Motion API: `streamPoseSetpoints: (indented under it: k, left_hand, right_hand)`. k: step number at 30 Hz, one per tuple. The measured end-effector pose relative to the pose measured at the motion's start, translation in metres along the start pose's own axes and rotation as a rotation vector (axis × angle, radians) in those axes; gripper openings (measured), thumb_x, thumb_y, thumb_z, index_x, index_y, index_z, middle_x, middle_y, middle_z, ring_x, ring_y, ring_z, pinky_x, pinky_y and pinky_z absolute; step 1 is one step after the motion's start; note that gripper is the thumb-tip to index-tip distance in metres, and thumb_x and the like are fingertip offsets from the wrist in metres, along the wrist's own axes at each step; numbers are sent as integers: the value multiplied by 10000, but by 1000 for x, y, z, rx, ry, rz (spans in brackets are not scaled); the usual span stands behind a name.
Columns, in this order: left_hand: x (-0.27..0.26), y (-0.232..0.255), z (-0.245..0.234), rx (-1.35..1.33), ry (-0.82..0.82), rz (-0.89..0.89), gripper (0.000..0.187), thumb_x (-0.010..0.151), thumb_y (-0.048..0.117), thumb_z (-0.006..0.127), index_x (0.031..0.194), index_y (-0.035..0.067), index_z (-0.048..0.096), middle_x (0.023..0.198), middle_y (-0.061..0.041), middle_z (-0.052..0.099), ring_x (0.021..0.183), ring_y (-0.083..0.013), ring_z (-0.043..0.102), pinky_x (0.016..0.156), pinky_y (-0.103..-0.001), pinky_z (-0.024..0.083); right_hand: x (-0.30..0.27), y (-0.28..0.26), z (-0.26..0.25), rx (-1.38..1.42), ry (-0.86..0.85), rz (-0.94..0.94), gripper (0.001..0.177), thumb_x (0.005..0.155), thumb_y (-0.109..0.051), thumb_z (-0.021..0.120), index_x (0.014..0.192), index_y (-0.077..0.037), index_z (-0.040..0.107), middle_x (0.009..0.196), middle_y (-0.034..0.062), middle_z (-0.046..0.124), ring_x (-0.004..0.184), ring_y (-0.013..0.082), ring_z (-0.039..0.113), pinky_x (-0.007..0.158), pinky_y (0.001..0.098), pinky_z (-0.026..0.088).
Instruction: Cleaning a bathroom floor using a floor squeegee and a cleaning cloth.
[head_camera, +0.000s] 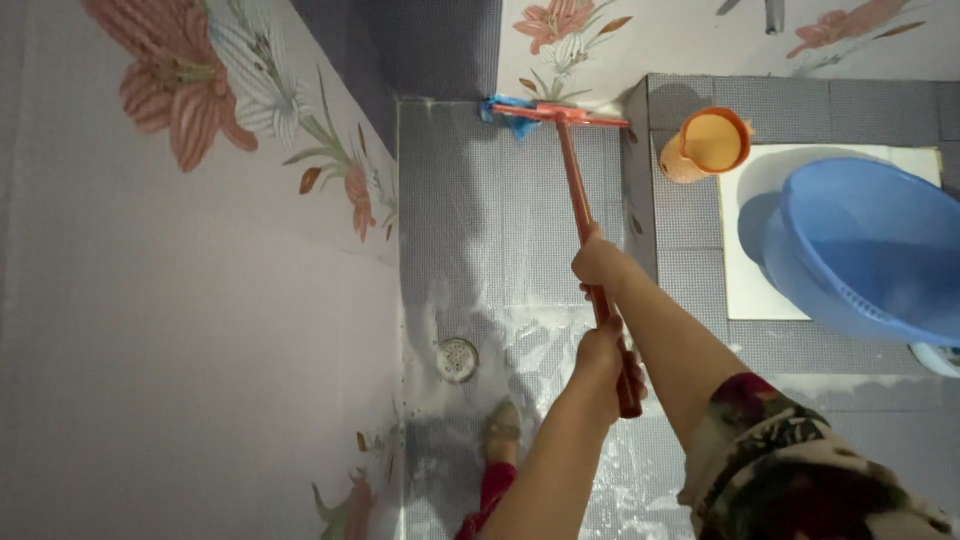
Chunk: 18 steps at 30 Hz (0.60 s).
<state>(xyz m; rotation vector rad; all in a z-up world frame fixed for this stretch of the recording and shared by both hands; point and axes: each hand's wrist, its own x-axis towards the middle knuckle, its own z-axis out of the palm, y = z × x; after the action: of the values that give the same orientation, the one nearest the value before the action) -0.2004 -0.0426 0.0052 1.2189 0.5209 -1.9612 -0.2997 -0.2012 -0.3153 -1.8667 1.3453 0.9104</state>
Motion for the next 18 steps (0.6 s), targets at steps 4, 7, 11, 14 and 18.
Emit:
streamPoseSetpoints:
  k: [4,7,11,14,18]
  left_hand:
    - [24,-2,-9,21,-10,27,315,1064,445,458,936,158,446,629,11,479,482,-134,463,436,-343,398]
    - [2,-51,-23,9,17,25,334,1062,459,474,929,154,442,609,-8,481,449,-152,453,415,-352,401]
    - [-24,-151,-49,-1,98,-73,355,1039,476,510,909,151,448,583,-35,501,418,-186,456,386,-367,393]
    - [-18,-262,-85,32,230,-188,380,1009,499,532,889,149,447,563,-42,480,402,-210,445,368,-391,364]
    - [-12,-426,-133,-11,247,-7,326,1037,440,567,982,120,545,601,-62,524,438,-220,492,411,-403,391]
  right_hand:
    - [-16,-45,-66,64,-50,12,631,1052,-68,406,1412,221,-24,1011,173,556,902,245,541,782,207,265]
    - [-157,-88,-76,452,100,182,947,982,-68,541,1612,-94,-166,960,287,717,819,377,745,650,503,609]
    - [-204,-51,24,161,45,99,1062,957,-81,622,1555,87,-240,946,295,750,794,354,765,694,437,636]
    - [-275,-34,92,143,-14,65,1087,937,-90,679,1528,136,-205,964,302,725,820,342,744,744,406,633]
    - [-316,38,245,-248,-165,-109,624,935,-126,663,1359,113,274,1229,308,460,838,341,764,817,380,608]
